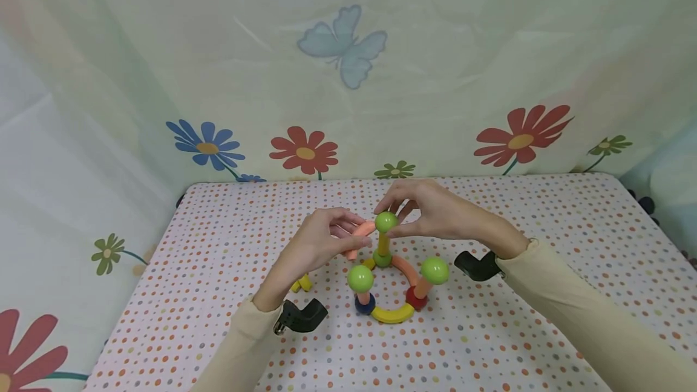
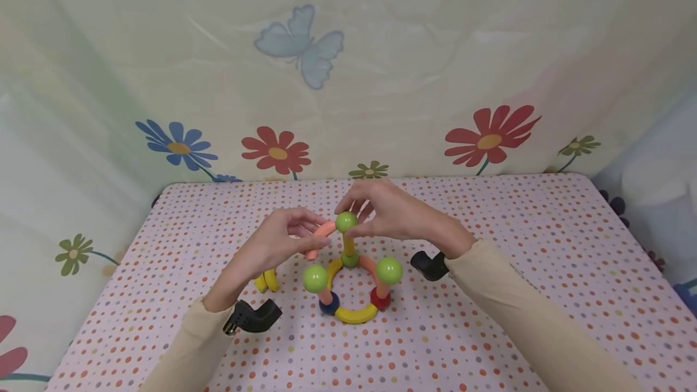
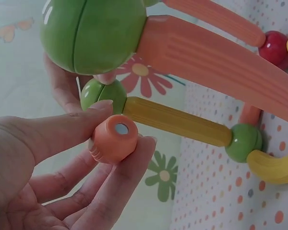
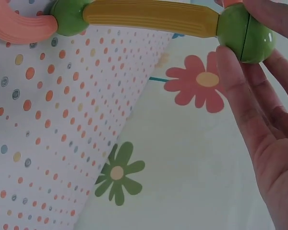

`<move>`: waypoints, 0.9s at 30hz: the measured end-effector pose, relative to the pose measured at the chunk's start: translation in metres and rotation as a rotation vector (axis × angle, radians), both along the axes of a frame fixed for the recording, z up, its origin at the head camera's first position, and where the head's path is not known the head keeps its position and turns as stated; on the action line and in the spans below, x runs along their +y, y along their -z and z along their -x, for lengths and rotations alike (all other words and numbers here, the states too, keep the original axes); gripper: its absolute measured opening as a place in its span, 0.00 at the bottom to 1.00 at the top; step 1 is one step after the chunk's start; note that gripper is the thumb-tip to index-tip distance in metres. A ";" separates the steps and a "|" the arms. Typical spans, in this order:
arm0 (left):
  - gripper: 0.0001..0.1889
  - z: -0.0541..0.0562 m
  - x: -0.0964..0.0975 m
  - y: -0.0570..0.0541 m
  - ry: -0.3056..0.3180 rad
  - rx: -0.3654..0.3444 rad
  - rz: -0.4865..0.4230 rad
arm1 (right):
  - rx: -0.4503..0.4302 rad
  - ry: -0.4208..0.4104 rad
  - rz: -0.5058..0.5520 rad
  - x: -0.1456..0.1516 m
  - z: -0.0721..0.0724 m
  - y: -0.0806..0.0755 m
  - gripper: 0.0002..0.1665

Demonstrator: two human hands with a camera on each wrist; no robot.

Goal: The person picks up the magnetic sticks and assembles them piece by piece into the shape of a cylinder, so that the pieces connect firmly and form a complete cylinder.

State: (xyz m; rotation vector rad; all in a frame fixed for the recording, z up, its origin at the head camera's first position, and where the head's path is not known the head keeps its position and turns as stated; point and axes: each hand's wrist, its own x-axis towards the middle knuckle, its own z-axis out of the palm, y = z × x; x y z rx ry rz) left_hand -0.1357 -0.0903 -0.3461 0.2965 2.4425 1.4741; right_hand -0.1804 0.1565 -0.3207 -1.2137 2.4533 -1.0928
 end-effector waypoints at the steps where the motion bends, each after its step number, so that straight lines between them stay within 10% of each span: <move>1: 0.18 0.000 0.000 -0.001 0.011 0.004 -0.003 | 0.003 0.002 -0.002 0.000 0.000 0.000 0.18; 11: 0.17 0.004 -0.009 0.001 0.140 -0.105 -0.182 | 0.128 0.111 -0.018 -0.005 -0.022 -0.024 0.17; 16: 0.16 0.007 -0.013 0.003 0.148 -0.120 -0.193 | 0.198 -0.017 -0.072 -0.031 -0.057 -0.045 0.11; 27: 0.16 0.008 -0.012 0.006 0.110 -0.183 -0.228 | 0.269 -0.132 -0.260 -0.053 -0.081 -0.023 0.15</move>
